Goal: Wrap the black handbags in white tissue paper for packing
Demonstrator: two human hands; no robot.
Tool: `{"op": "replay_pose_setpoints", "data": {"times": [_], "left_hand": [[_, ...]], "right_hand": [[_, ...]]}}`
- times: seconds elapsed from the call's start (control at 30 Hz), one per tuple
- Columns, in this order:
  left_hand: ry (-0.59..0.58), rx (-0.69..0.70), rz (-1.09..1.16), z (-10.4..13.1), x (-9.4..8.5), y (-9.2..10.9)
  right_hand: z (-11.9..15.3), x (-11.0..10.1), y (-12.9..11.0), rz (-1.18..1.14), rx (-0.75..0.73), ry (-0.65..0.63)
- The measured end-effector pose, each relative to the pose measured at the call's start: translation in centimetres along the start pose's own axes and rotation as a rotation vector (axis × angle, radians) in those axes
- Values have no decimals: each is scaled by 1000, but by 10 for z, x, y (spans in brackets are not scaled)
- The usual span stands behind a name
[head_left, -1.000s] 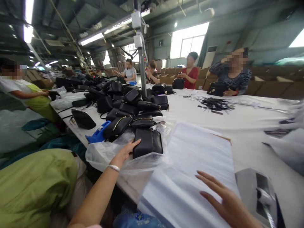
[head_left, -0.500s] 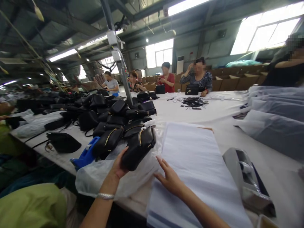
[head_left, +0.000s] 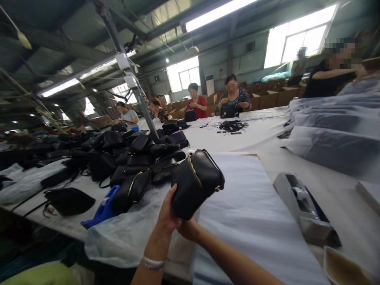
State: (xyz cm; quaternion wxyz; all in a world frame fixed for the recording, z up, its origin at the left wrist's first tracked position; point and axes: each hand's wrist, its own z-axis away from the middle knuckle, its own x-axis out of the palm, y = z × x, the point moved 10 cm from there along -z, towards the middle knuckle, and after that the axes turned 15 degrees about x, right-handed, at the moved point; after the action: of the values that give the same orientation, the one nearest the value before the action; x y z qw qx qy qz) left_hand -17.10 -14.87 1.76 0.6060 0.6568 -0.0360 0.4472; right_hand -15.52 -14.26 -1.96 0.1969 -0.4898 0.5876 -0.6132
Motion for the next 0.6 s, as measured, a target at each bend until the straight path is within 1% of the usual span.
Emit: {"op": "replay_pose_setpoints", "data": {"times": [0.03,0.1,0.17,0.2,0.23,0.3,0.4,0.43,0.5,0.57,0.6], "left_hand": [[14,27,-16,-1,0,-5],[8,106,-38,-2,6,-13],[-50,194,-36,1,22,-21],[-89,232,-31,4,32,-25],[-125,264,-27,9,42,-30],[-184,303,-33,20,59,-43],[-269,323,-65,38,76,-65],[-306,312,-74,42,80,-73],[-393,270,-101,46,82,-88],[-435,233,-143,42,76,-100],[-426,221,-163,38,70,-103]], "right_hand": [[16,-13,-3,29,30,58],[52,-43,-7,66,149,196],[89,-66,-17,16,246,285],[104,-74,-26,-39,257,317],[116,-81,-38,-104,235,352],[137,-99,-61,-218,158,474],[161,-131,-79,-280,102,679],[169,-142,-82,-259,102,727],[183,-163,-87,-143,122,803],[203,-185,-97,31,137,908],[214,-196,-105,131,128,978]]}}
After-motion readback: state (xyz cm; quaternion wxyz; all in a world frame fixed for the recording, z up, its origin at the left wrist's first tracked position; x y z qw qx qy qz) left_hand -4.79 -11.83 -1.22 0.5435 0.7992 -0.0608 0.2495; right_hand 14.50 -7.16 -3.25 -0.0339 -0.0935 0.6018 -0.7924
